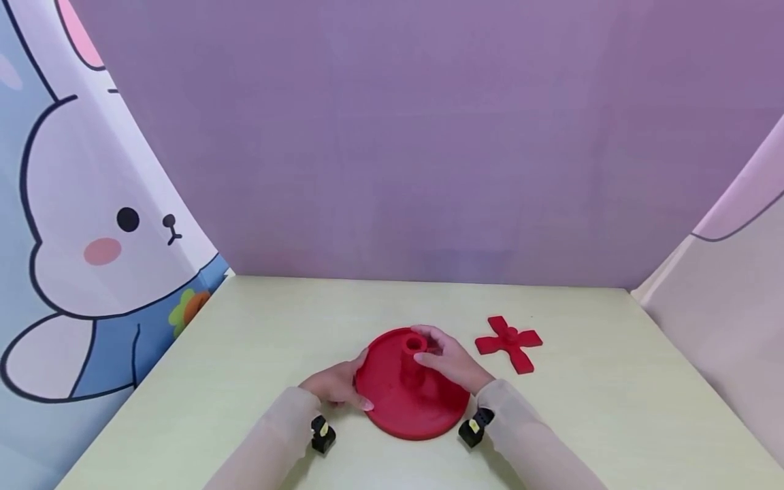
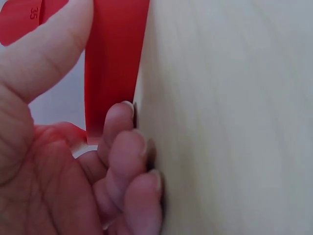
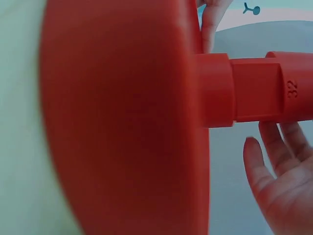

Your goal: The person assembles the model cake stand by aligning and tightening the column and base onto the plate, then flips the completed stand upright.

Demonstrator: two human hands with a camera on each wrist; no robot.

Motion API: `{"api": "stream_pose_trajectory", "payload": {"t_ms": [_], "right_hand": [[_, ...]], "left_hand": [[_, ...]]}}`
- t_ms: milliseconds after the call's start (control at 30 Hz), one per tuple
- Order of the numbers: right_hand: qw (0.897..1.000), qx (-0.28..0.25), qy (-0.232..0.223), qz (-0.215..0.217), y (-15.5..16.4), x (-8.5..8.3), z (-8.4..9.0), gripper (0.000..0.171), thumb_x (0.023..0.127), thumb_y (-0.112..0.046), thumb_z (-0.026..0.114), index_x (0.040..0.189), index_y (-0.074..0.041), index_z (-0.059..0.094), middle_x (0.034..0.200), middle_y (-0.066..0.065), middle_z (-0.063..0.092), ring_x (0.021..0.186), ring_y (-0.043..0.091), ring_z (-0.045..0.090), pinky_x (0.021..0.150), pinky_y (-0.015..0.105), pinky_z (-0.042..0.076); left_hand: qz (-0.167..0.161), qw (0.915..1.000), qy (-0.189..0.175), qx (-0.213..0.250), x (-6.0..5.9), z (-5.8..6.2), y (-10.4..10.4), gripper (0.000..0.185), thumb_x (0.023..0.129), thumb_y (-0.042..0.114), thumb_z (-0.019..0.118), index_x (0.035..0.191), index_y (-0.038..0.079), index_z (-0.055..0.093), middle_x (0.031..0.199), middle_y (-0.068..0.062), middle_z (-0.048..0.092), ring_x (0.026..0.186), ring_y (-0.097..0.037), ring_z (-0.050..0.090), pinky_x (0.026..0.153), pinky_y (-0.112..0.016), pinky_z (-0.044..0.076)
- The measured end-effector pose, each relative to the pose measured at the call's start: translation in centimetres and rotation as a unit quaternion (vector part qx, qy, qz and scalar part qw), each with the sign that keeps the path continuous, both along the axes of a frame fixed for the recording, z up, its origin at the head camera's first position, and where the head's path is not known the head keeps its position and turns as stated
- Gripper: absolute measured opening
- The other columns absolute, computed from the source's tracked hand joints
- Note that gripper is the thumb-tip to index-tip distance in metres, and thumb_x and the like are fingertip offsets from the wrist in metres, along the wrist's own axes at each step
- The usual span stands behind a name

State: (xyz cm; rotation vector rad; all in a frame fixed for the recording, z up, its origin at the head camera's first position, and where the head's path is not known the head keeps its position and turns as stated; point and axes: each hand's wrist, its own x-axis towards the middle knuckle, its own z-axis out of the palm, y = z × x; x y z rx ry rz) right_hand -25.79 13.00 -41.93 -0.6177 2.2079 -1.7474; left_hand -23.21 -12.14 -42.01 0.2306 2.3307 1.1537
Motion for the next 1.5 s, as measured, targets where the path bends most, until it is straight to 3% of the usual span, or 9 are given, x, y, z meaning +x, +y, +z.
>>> {"api": "stream_pose_trajectory", "payload": {"t_ms": [133, 367, 633, 767, 1033, 1267, 1500], "right_hand": [[1.000, -0.020, -0.019, 0.005, 0.3, 0.0, -0.1, 0.056, 0.093, -0.015, 0.062, 0.142, 0.000, 0.041, 0.130, 0.018, 0.051, 0.114, 0.029, 0.053, 0.087, 0.044, 0.051], [1.000, -0.003, 0.000, -0.028, 0.3, -0.1, -0.1, 0.049, 0.088, -0.016, 0.070, 0.129, 0.000, 0.050, 0.119, 0.014, 0.057, 0.103, 0.024, 0.055, 0.082, 0.036, 0.053], [1.000, -0.013, 0.008, -0.010, -0.1, -0.3, 0.2, 0.051, 0.095, -0.010, 0.059, 0.142, 0.000, 0.042, 0.132, 0.020, 0.051, 0.117, 0.033, 0.052, 0.089, 0.037, 0.051], [1.000, -0.008, 0.009, 0.009, 0.0, -0.6, 0.5, 0.046, 0.095, -0.012, 0.059, 0.137, 0.004, 0.047, 0.127, 0.020, 0.056, 0.108, 0.027, 0.059, 0.086, 0.035, 0.052], [0.999, 0.023, 0.021, -0.004, -0.2, -0.8, 0.7, 0.048, 0.093, -0.021, 0.065, 0.132, 0.004, 0.052, 0.118, 0.015, 0.060, 0.100, 0.022, 0.059, 0.082, 0.035, 0.053], [0.999, -0.008, -0.036, 0.028, 0.0, -0.8, 0.7, 0.051, 0.097, -0.017, 0.057, 0.142, 0.001, 0.041, 0.137, 0.020, 0.048, 0.120, 0.032, 0.050, 0.091, 0.041, 0.050], [0.995, -0.019, -0.073, 0.068, 0.4, -1.2, 0.8, 0.059, 0.090, -0.009, 0.063, 0.143, -0.001, 0.041, 0.129, 0.015, 0.054, 0.112, 0.024, 0.054, 0.086, 0.043, 0.052]], "left_hand": [[-0.002, 1.0000, -0.002, 0.008, -0.1, 0.0, 0.1, 0.106, 0.075, 0.015, 0.082, 0.155, 0.010, 0.012, 0.113, -0.011, 0.050, 0.050, -0.017, 0.036, 0.051, -0.027, 0.035], [0.001, 0.9999, -0.010, 0.008, -0.2, -0.1, 0.1, 0.107, 0.075, 0.015, 0.082, 0.155, 0.012, 0.011, 0.117, -0.012, 0.049, 0.049, -0.017, 0.035, 0.050, -0.027, 0.034], [0.012, 0.9998, -0.017, -0.004, 0.1, 0.1, 0.1, 0.107, 0.074, 0.013, 0.082, 0.155, 0.010, 0.012, 0.121, -0.013, 0.047, 0.049, -0.018, 0.034, 0.049, -0.027, 0.034], [0.011, 0.9998, -0.017, -0.004, 0.1, 0.3, 0.2, 0.107, 0.074, 0.013, 0.082, 0.155, 0.010, 0.012, 0.122, -0.014, 0.047, 0.049, -0.018, 0.034, 0.050, -0.027, 0.034], [0.010, 0.9997, -0.015, -0.018, 0.1, 0.3, 0.3, 0.106, 0.074, 0.014, 0.082, 0.154, 0.009, 0.012, 0.118, -0.013, 0.048, 0.049, -0.018, 0.035, 0.049, -0.027, 0.034], [0.006, 0.9998, -0.015, -0.015, 0.1, 0.3, 0.4, 0.105, 0.075, 0.015, 0.082, 0.154, 0.009, 0.012, 0.102, -0.009, 0.052, 0.050, -0.016, 0.034, 0.050, -0.026, 0.034], [0.002, 0.9998, -0.018, -0.004, 0.1, 0.4, 0.4, 0.106, 0.076, 0.013, 0.081, 0.155, 0.010, 0.010, 0.101, -0.010, 0.053, 0.051, -0.018, 0.036, 0.050, -0.027, 0.035]]}}
